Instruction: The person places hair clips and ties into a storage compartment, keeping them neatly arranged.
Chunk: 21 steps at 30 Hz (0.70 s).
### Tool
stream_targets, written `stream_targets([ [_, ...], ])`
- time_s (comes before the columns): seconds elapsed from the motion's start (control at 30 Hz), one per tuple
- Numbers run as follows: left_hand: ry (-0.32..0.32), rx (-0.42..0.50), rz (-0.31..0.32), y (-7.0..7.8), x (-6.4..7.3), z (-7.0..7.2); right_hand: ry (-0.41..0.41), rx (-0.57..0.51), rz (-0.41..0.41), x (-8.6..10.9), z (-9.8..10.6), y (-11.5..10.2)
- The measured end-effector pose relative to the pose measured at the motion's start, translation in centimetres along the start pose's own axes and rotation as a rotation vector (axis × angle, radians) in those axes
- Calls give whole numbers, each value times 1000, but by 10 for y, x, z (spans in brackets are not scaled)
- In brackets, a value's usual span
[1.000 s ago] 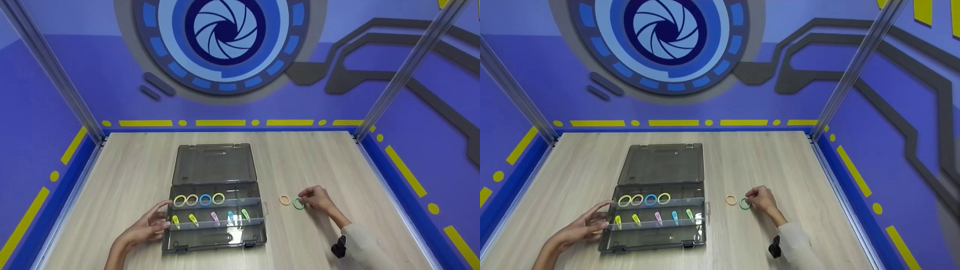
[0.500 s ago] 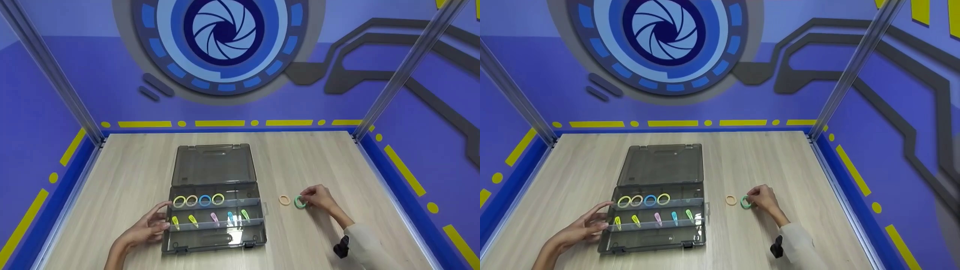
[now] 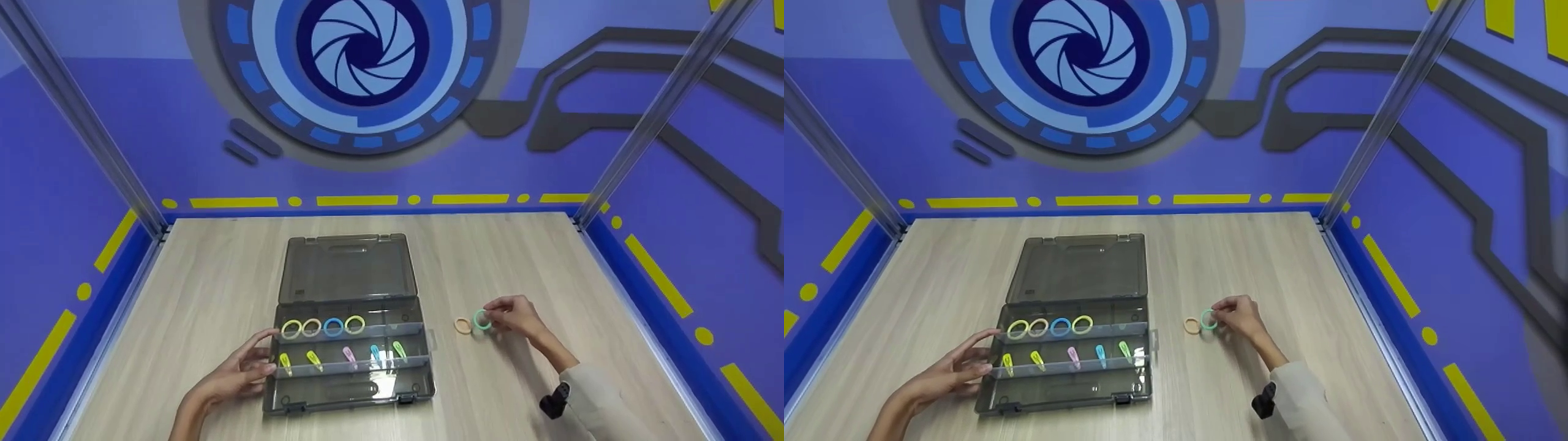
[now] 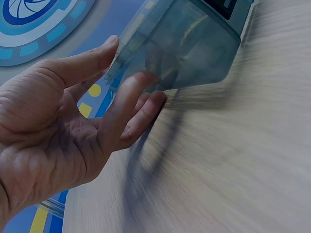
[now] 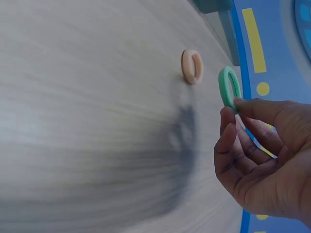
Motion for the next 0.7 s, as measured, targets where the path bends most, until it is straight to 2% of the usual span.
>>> stream_targets([
  [0.2, 3, -6, -4, 1, 1, 0, -50, -98, -9, -3, -8, -15],
  [0.33, -16, -5, -15, 1, 1, 0, -100, -177, -21, -6, -22, -25],
  [0.47, -14, -6, -16, 1, 1, 0, -143, -233, 8, -10, -35, -36],
  [0.57, 11, -6, 1, 0, 1, 0, -164, -254, 36, -15, -44, -45],
  [0.7, 25, -7, 18, 0, 0, 0, -159, -220, 61, -21, -52, -59],
])
Point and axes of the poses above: each hand's wrist, its own x-axis away from the middle knuckle, its own z-axis out of the back of the hand, y = z × x, the point moved 4 cm from there along -x, towards the middle knuckle, and after that the axes turned 13 degrees about x, right-handed, at the moved point
